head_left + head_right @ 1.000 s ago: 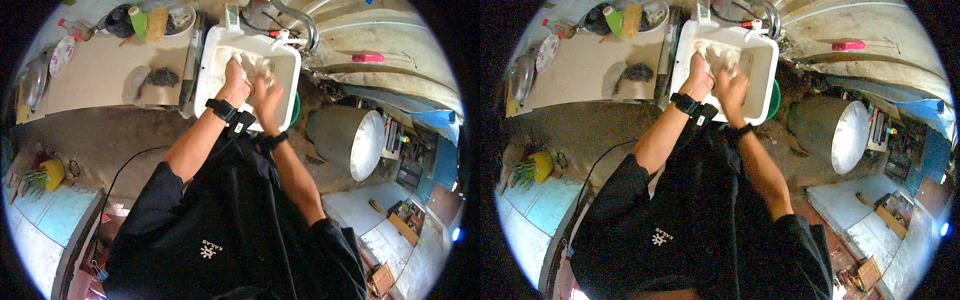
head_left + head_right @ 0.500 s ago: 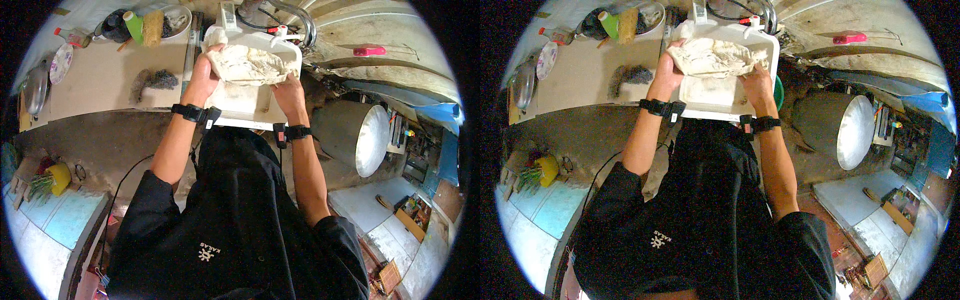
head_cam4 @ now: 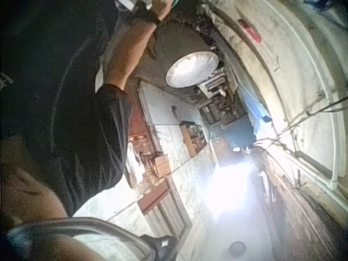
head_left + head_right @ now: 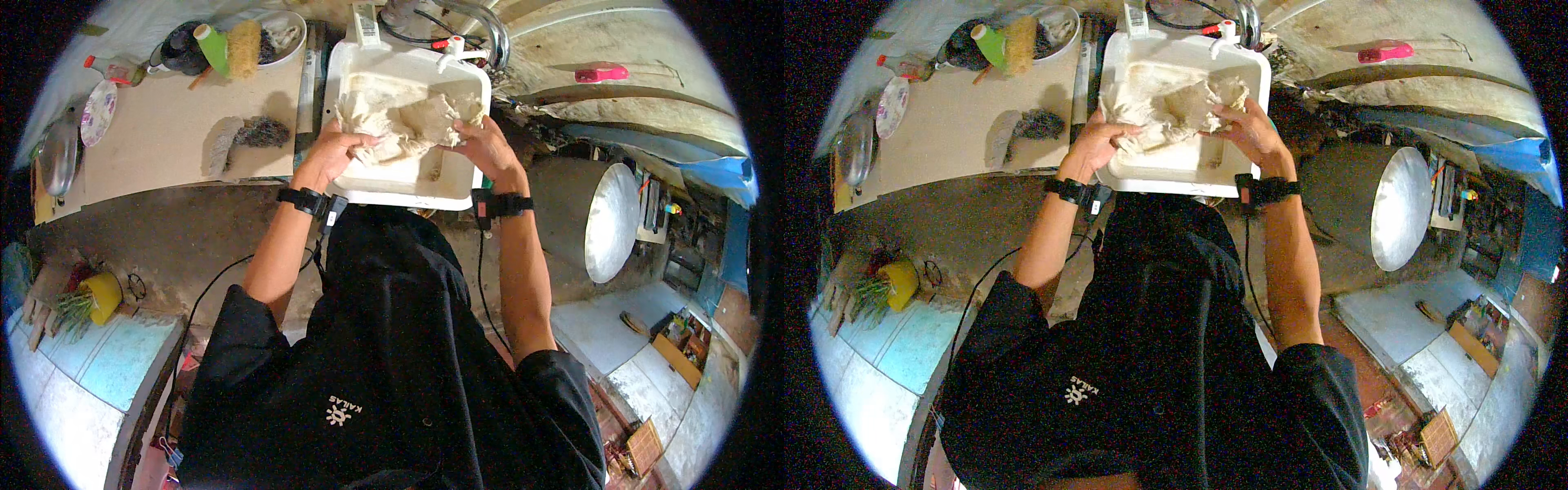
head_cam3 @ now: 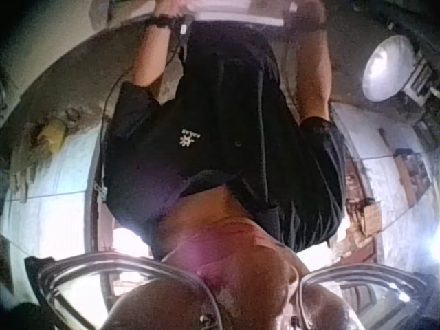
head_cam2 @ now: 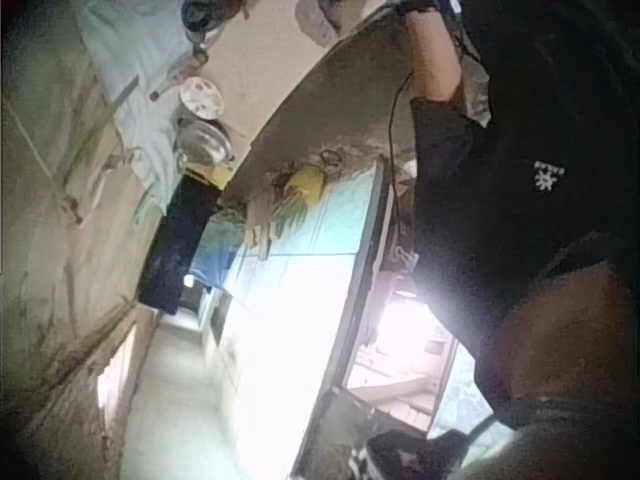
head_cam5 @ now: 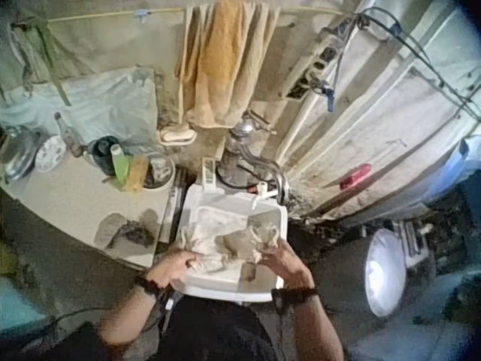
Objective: The person washes a piece of light-colored cloth in a small white basin under a running faucet, scrubbing and rinsing the material by hand.
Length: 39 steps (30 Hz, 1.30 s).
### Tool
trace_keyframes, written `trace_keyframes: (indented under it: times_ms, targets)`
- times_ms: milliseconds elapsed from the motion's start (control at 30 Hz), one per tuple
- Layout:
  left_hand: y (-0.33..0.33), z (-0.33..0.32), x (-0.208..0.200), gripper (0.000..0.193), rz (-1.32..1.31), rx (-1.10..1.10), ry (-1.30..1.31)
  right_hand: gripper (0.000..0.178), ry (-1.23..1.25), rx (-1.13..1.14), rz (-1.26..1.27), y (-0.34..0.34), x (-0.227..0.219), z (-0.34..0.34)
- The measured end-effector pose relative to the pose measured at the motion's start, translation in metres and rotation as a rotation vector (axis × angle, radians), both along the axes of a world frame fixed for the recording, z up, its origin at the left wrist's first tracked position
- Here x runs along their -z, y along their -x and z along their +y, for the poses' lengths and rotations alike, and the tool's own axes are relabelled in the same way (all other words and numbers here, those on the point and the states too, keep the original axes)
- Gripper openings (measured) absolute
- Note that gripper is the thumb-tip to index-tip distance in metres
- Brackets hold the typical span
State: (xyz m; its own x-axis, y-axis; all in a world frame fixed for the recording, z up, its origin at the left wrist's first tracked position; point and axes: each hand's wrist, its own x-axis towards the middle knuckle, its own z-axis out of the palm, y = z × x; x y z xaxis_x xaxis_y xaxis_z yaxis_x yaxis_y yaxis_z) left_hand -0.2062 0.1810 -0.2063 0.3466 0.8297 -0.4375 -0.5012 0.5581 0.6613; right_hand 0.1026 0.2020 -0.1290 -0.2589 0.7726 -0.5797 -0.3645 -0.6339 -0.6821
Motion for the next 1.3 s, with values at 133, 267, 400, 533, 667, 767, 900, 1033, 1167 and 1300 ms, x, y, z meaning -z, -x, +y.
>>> trace_keyframes:
  times_ms: [133,267,400,533,667,767,900,1033,1167,1300]
  targets:
    - [0.019,0.018,-0.012,0.059,0.103,-0.087,-0.113,0.065,-0.099,-0.128,-0.137,-0.027,0.023,0.004]
    - [0.022,0.023,-0.023,0.059,0.15,-0.062,-0.192,0.058,-0.153,-0.091,-0.26,-0.024,0.032,-0.004]
    - [0.017,0.011,-0.031,0.052,0.069,-0.01,-0.076,0.057,-0.008,0.09,-0.023,-0.02,0.033,-0.007]
    - [0.019,-0.003,-0.013,0.059,-0.355,-0.051,0.306,0.049,0.14,0.23,-0.033,0.006,0.011,-0.005]
    - [-0.013,-0.003,-0.02,0.051,-0.283,-0.067,0.36,0.041,-0.581,0.08,-0.736,0.005,0.034,-0.002]
    - [-0.011,-0.015,-0.004,0.035,-0.314,0.03,0.373,0.04,-0.843,-0.083,-1.246,0.022,0.018,-0.002]
    - [-0.022,-0.026,-0.02,0.031,-0.11,0.039,0.383,0.04,-0.838,-0.2,-1.503,0.023,0.012,-0.007]
    - [-0.035,-0.021,-0.021,0.022,-0.165,0.035,0.375,0.05,-0.536,-0.274,-1.408,0.032,-0.003,-0.008]
    - [-0.04,-0.015,-0.02,0.021,-0.074,0.017,0.224,0.056,-0.095,0.103,-0.354,0.014,0.031,-0.007]
    - [-0.057,-0.015,-0.045,0.031,-0.005,-0.041,0.065,0.049,-0.345,0.123,-0.46,0.062,0.031,-0.024]
